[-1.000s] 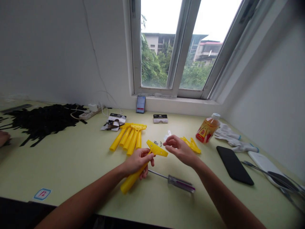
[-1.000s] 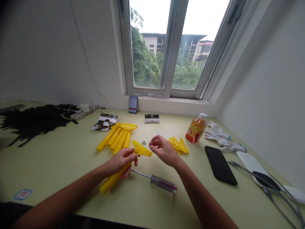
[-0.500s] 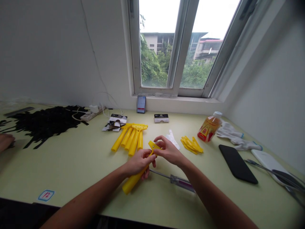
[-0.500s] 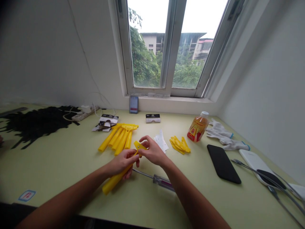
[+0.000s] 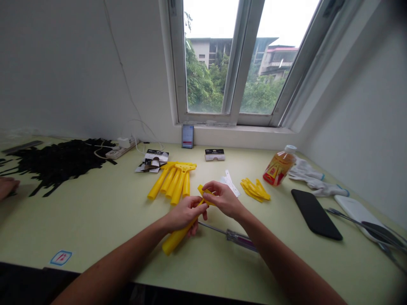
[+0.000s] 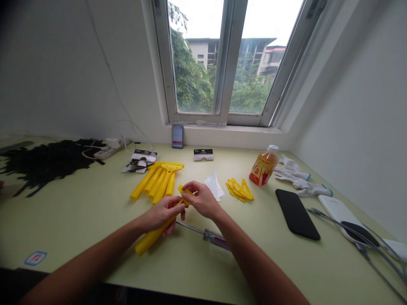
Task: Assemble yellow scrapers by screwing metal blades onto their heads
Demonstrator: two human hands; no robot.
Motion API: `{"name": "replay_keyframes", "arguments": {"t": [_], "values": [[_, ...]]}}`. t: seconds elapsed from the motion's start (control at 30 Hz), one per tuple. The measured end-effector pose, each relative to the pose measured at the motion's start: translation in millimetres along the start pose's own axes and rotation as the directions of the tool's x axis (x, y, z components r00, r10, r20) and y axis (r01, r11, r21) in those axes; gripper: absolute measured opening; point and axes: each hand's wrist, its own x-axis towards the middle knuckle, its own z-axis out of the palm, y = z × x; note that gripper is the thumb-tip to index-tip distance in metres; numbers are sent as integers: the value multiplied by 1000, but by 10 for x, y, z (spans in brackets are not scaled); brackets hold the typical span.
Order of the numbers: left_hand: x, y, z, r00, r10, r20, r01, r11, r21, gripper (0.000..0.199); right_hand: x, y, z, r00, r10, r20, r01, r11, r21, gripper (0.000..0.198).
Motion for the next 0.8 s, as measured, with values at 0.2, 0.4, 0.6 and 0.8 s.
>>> {"name": "replay_keyframes", "arguments": {"t": [0.2, 0.4, 0.6, 0.8], "values": [[-18, 1, 16, 1000, -7, 29, 7, 1000, -8, 38, -9, -18, -34, 996, -40, -79, 23, 976, -216, 14], [-52, 93, -146, 991, 32, -127, -39, 998, -46, 34, 16, 84, -299, 988, -49, -149, -29, 880, -475, 16], [-108, 213, -477, 904, 115, -413, -194, 969, -155, 26, -5, 247, -343, 1000, 10, -3, -10, 806, -592, 15], [-132, 276, -577, 876, 104, -472, -212, 960, -182, 21, -4, 207, -318, 992, 34, 122, 56, 744, -665, 21]]}}
